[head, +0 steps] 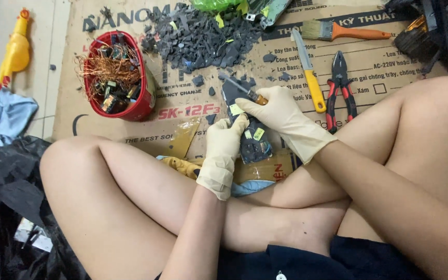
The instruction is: The person sits on the floor and uses a screwdriver to disassemble a black electronic device, removing screws and prying open the casing. They manipulate the device and its internal components while wearing gloves.
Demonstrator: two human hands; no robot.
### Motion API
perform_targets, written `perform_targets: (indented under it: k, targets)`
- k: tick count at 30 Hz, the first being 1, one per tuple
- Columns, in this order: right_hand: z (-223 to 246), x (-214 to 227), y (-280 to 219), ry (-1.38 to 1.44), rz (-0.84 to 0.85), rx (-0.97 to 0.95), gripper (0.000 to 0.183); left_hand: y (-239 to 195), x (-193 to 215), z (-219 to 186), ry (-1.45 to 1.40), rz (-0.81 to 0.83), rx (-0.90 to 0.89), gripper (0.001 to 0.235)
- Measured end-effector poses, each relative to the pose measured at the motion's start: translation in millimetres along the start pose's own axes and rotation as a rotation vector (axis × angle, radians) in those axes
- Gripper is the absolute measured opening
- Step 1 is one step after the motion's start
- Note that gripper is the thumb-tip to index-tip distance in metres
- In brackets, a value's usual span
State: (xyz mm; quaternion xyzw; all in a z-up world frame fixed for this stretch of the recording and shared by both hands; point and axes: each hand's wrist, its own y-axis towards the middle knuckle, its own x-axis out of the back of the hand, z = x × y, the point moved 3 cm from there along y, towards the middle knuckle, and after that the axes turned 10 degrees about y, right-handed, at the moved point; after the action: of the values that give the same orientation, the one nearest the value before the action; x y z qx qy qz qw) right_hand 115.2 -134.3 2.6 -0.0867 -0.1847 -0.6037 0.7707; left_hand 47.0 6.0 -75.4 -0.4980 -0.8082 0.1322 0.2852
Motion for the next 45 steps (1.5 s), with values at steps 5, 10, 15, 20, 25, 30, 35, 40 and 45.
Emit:
perform_targets:
  k: [5,10,15,20,25,30,35,40,45]
  targets:
    - [-19,3,14,-0.089,0.063,0.15,0.053,-2,4,-1,-0.113,0.041,-0.047,0.03]
    - [-9,12,10,-0.111,0.102,0.165,0.054,-15,9,-13,-0.154,0.076,-0.039,0.029]
    - [-11,11,12,-0.143,0.185,0.178,0.049,-26,15,-17,-0.148,0.131,-0.073,0.028]
    - [-2,16,10,-0.108,0.232,0.15,0.048,-20,19,-11,-0.179,0.169,-0.076,0.026]
    - [-2,19,12,-0.114,0.244,0.152,0.048,-28,20,-17,-0.262,0.23,-0.049,0.025]
    - [-4,22,10,-0.164,0.242,0.217,0.046,-35,17,-24,-0.35,0.288,-0.088,0.025]
    - [1,25,11,-0.119,0.247,0.222,0.045,-38,18,-30,-0.367,0.317,-0.101,0.025]
    - [6,29,9,-0.084,0.26,0.254,0.046,-43,19,-32,-0.395,0.305,-0.105,0.024]
    - [7,37,9,-0.059,0.25,0.267,0.042,-38,24,-30,-0.436,0.273,-0.123,0.026]
